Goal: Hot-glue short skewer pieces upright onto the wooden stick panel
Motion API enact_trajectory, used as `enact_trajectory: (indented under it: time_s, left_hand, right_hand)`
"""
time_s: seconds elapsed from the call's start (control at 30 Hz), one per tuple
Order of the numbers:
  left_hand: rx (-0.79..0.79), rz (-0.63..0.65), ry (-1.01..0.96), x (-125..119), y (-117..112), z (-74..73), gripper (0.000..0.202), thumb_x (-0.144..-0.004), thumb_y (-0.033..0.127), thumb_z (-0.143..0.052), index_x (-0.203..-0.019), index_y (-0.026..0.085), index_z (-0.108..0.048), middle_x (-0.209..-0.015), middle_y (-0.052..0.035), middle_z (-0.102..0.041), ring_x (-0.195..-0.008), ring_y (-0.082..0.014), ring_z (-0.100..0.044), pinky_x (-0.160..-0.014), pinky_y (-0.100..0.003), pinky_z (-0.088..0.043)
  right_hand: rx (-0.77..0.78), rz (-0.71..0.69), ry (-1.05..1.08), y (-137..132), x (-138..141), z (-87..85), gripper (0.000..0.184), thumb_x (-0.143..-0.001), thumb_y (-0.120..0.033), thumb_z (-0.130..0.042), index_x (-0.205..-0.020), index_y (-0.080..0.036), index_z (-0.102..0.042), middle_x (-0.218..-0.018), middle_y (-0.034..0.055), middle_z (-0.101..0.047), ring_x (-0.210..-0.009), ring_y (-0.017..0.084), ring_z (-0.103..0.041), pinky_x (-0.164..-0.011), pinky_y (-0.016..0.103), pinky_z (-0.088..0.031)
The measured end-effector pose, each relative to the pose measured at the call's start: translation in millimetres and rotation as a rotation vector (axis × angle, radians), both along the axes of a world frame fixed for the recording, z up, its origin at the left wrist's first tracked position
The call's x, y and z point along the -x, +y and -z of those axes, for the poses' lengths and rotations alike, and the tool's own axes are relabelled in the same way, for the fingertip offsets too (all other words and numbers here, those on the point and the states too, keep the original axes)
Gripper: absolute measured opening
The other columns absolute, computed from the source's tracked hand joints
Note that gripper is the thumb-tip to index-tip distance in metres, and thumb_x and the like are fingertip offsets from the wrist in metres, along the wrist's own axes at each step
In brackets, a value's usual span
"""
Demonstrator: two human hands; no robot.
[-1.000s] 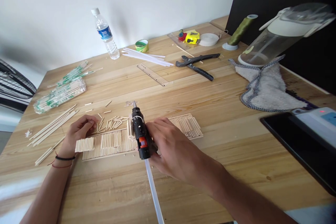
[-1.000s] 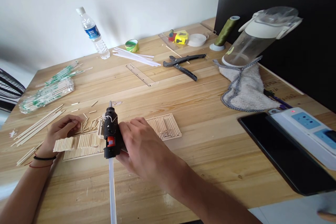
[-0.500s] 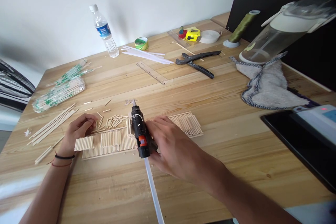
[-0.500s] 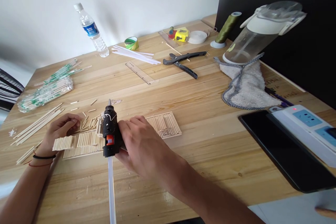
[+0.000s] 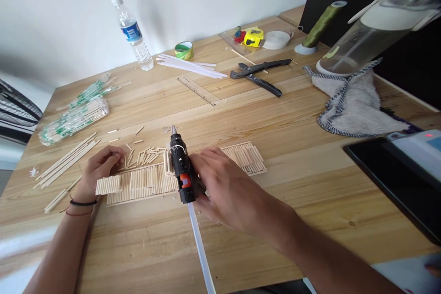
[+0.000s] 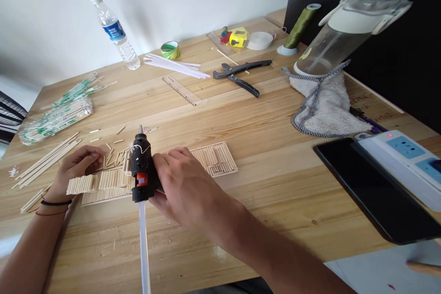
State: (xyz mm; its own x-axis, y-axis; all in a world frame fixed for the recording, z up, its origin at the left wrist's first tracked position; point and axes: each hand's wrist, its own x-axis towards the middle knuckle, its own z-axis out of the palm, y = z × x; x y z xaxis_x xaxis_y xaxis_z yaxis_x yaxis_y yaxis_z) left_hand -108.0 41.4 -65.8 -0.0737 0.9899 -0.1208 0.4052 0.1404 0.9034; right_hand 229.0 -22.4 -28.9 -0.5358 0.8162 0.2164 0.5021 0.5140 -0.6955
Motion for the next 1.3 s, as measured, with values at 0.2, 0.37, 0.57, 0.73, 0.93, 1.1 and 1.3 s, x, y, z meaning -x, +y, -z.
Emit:
enact_trajectory:
  time_s: [0.2, 0.37, 0.57, 0.73, 0.93, 1.1, 1.3]
  left_hand:
    - [0.015, -0.015, 0.002, 5.5, 1.4, 4.2, 0.025, -0.075, 0.040, -0.079, -0.087, 0.018, -0.075, -0.069, -0.0001, -0.063, -0.064, -0.0143, -0.054, -0.057, -0.026, -0.037]
    - [-0.003, -0.020, 0.030, 6.2, 2.4, 4.9, 0.024, -0.076, 0.040, -0.077, -0.085, 0.018, -0.075, -0.071, -0.0010, -0.064, -0.065, -0.0146, -0.054, -0.058, -0.026, -0.038]
    - [0.010, -0.022, 0.016, 6.4, 1.5, 4.8, 0.024, -0.076, 0.039, -0.078, -0.088, 0.018, -0.075, -0.073, 0.0001, -0.065, -0.065, -0.0127, -0.055, -0.060, -0.025, -0.040]
    - [0.002, -0.030, 0.013, 0.2, 0.1, 1.0, 0.026, -0.073, 0.039, -0.080, -0.084, 0.017, -0.074, -0.069, 0.0004, -0.064, -0.062, -0.0123, -0.053, -0.058, -0.024, -0.039]
    - [0.002, -0.027, 0.006, -3.5, 0.2, -1.3, 0.023, -0.071, 0.038, -0.079, -0.082, 0.018, -0.073, -0.067, 0.0003, -0.064, -0.060, -0.0125, -0.052, -0.056, -0.025, -0.038]
    - [-0.002, -0.024, 0.014, -4.9, -0.4, -2.5, 0.024, -0.071, 0.038, -0.079, -0.083, 0.018, -0.074, -0.067, 0.0004, -0.064, -0.061, -0.0123, -0.052, -0.057, -0.024, -0.039]
    - [0.002, -0.030, -0.007, -4.6, -0.6, -2.3, 0.025, -0.070, 0.037, -0.081, -0.083, 0.017, -0.075, -0.068, -0.0004, -0.065, -0.063, -0.0127, -0.055, -0.058, -0.024, -0.041]
  right_hand:
    - [-0.040, 0.021, 0.013, -0.4, 0.3, 2.7, 0.014, -0.089, -0.016, -0.070, -0.098, -0.017, -0.059, -0.093, 0.0072, -0.069, -0.087, 0.024, -0.058, -0.089, 0.038, -0.043]
    - [-0.008, 0.009, -0.004, -0.1, 0.0, 2.9, 0.015, -0.087, -0.013, -0.070, -0.096, -0.017, -0.058, -0.095, 0.0071, -0.069, -0.088, 0.025, -0.059, -0.090, 0.039, -0.043]
    - [-0.003, 0.004, -0.011, 0.7, -0.4, 2.1, 0.016, -0.087, -0.013, -0.069, -0.096, -0.018, -0.057, -0.096, 0.0069, -0.069, -0.089, 0.025, -0.059, -0.091, 0.039, -0.042]
    - [-0.008, 0.011, -0.014, 0.2, -0.8, 2.1, 0.019, -0.086, -0.011, -0.070, -0.096, -0.018, -0.056, -0.094, 0.0064, -0.069, -0.088, 0.025, -0.059, -0.090, 0.039, -0.043]
    - [-0.001, 0.008, -0.009, -0.8, -0.7, 1.5, 0.021, -0.085, -0.010, -0.071, -0.095, -0.019, -0.055, -0.095, 0.0062, -0.069, -0.088, 0.025, -0.059, -0.091, 0.039, -0.043]
    - [-0.003, 0.003, -0.015, -0.1, -0.9, 0.8, 0.020, -0.085, -0.009, -0.070, -0.096, -0.019, -0.056, -0.096, 0.0064, -0.069, -0.088, 0.024, -0.059, -0.091, 0.039, -0.043]
    - [-0.006, 0.012, -0.018, 0.5, 0.0, 1.4, 0.019, -0.086, -0.011, -0.071, -0.096, -0.018, -0.056, -0.095, 0.0066, -0.069, -0.088, 0.025, -0.058, -0.090, 0.039, -0.043]
